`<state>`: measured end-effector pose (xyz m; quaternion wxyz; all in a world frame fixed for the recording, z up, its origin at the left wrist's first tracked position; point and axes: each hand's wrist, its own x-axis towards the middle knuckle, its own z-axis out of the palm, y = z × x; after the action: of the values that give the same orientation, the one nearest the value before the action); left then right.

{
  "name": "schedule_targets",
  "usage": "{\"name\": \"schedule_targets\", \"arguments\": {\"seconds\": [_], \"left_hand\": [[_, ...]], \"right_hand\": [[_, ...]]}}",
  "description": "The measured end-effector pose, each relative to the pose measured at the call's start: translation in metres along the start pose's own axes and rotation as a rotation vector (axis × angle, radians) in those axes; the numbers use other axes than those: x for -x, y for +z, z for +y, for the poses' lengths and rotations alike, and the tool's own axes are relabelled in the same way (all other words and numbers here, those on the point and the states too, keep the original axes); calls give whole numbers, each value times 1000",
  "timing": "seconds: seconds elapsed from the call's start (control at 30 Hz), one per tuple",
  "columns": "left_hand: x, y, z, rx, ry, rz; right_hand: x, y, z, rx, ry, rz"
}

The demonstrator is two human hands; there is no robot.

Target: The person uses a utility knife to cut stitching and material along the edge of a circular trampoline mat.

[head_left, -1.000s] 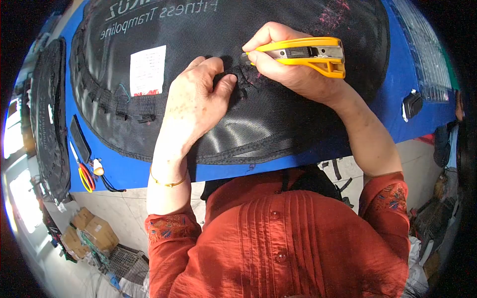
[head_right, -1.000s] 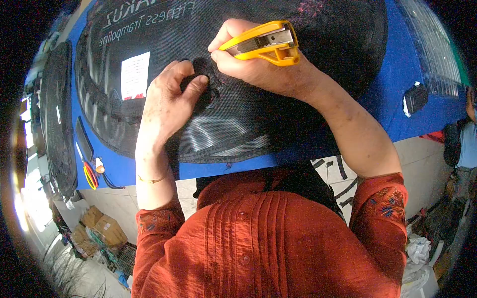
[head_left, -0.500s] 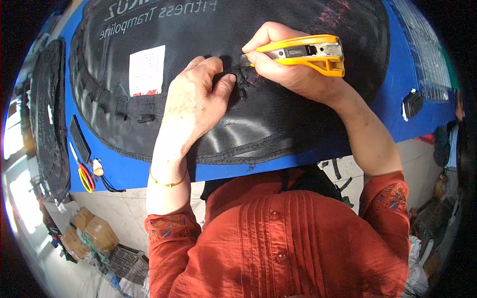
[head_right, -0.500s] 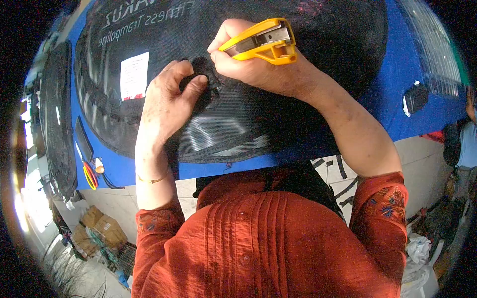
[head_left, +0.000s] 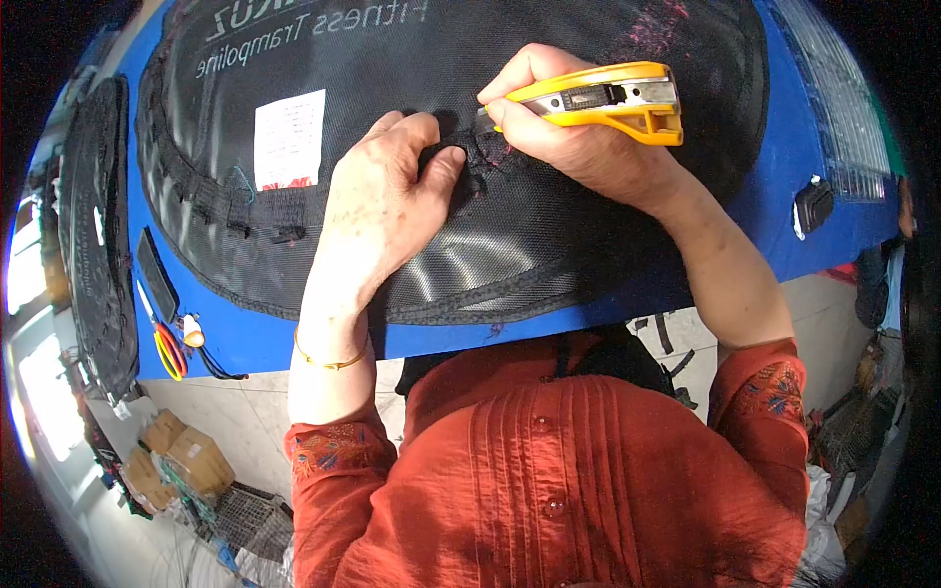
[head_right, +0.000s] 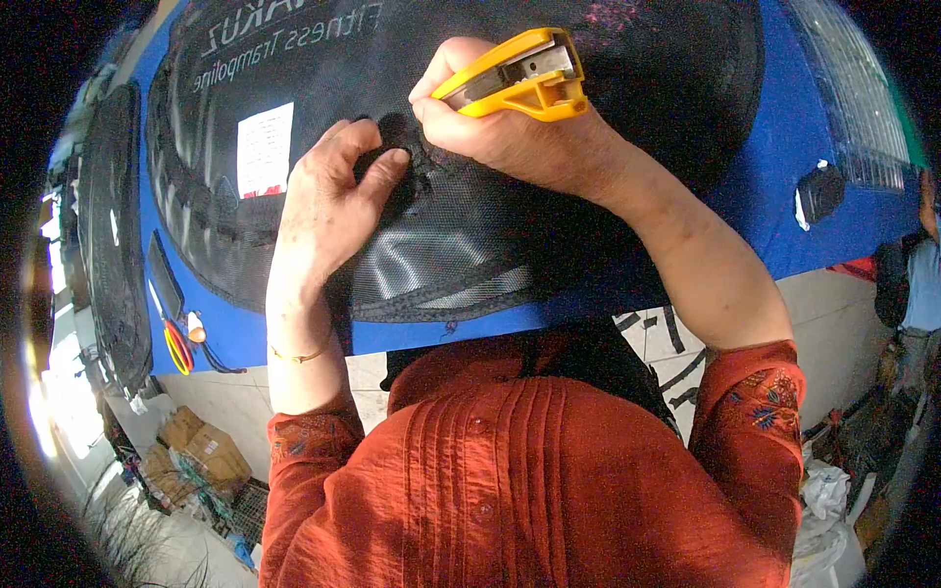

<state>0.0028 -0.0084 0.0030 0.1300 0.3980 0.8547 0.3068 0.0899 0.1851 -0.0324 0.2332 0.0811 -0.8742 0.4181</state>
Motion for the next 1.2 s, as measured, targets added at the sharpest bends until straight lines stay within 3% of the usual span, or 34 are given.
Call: {"name": "schedule_targets", "arguments": {"seconds": [0.57, 0.63, 0.83, 1.2], "left_hand": [[0, 1, -1, 9, 18, 11], [0, 1, -2, 10, 20, 15], [0, 0, 0, 3, 13, 12], [0, -1, 0, -7, 1, -2]], "right_hand": [[0, -4, 0, -8, -15, -19], [1, -4, 4, 84, -165, -23], [0, -4, -3, -10, 6, -39], [-1, -9, -4, 57, -63, -81]]}}
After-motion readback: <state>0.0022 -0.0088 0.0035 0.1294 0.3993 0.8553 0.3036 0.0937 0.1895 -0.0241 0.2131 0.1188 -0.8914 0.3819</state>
